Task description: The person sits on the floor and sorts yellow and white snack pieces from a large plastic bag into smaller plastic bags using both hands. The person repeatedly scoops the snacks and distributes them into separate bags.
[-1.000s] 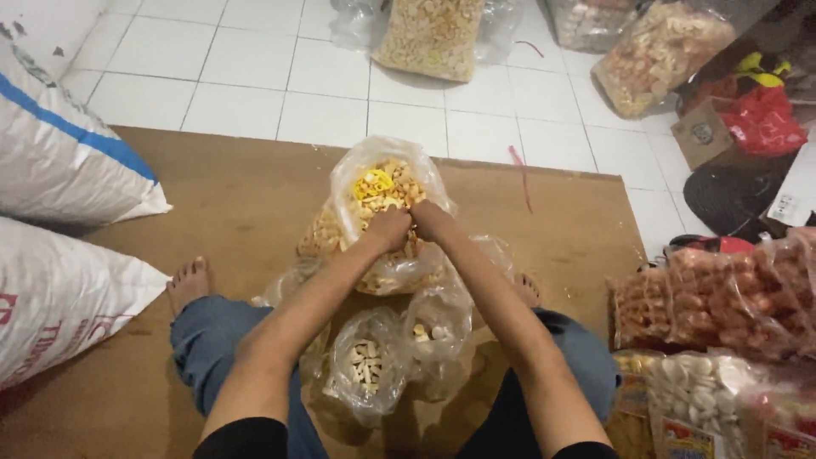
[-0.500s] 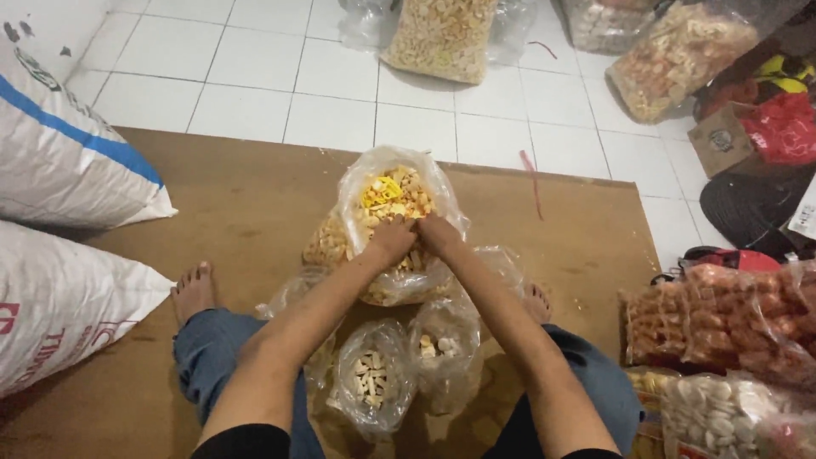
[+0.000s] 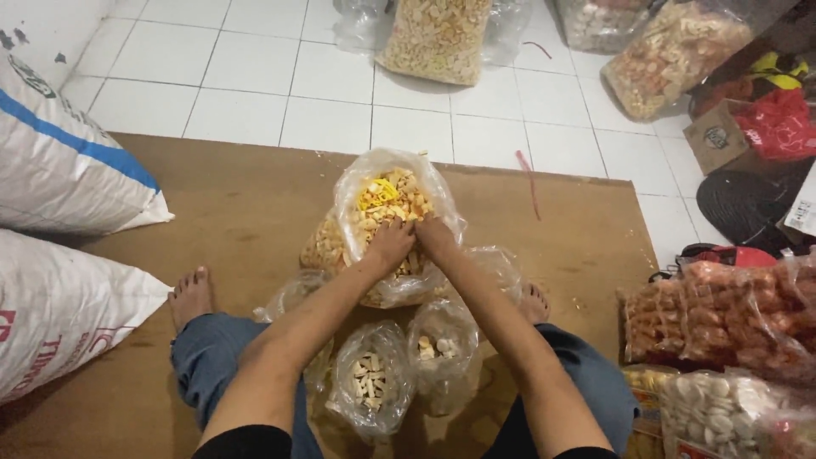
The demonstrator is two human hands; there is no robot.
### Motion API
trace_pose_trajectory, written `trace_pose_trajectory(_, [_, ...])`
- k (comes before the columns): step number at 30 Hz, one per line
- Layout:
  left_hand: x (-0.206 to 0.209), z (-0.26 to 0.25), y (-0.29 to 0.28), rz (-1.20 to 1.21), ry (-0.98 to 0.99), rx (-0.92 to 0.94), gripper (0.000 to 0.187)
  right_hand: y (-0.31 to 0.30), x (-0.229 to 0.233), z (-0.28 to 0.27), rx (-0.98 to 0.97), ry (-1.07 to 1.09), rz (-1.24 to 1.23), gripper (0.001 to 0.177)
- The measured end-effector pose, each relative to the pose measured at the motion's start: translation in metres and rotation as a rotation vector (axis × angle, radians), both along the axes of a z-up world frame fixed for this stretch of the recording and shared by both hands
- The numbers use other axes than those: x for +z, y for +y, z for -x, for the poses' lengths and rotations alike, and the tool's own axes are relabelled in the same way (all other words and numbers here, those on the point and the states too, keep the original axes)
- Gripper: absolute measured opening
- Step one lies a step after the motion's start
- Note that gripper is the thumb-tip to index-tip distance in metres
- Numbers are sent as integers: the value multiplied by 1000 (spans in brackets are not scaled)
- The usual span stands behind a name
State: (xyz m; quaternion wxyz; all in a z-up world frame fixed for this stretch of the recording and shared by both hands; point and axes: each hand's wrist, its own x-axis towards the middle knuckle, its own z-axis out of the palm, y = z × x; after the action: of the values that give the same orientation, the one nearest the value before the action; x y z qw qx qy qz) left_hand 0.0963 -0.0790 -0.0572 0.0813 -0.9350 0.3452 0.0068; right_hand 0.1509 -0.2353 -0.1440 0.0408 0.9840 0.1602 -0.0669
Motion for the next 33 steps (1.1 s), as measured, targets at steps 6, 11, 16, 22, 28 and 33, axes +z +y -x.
trace_pose_trajectory(6, [-76, -29, -4, 40, -7, -40, 25, 8, 40, 19, 30, -41, -48, 31])
trace_pose_trajectory(11, [-96, -45, 0, 147, 35, -52, 23, 1, 16, 2, 72, -23, -59, 27])
trace_pose_trajectory(16, [-60, -52, 9, 244, 98, -5, 34, 7, 50, -5, -32, 93, -237, 31])
trace_pose_trajectory(22, [53, 0, 42, 754, 375, 17, 23, 24, 160, 48, -82, 202, -304, 32])
trace_pose_trajectory(28, [76, 40, 63, 821, 491, -50, 17, 12, 210, 108, 52, 208, -469, 35])
trace_pose_trajectory(33, [71, 72, 92, 706, 574, -88, 29, 6, 200, 152, 70, 374, -462, 36])
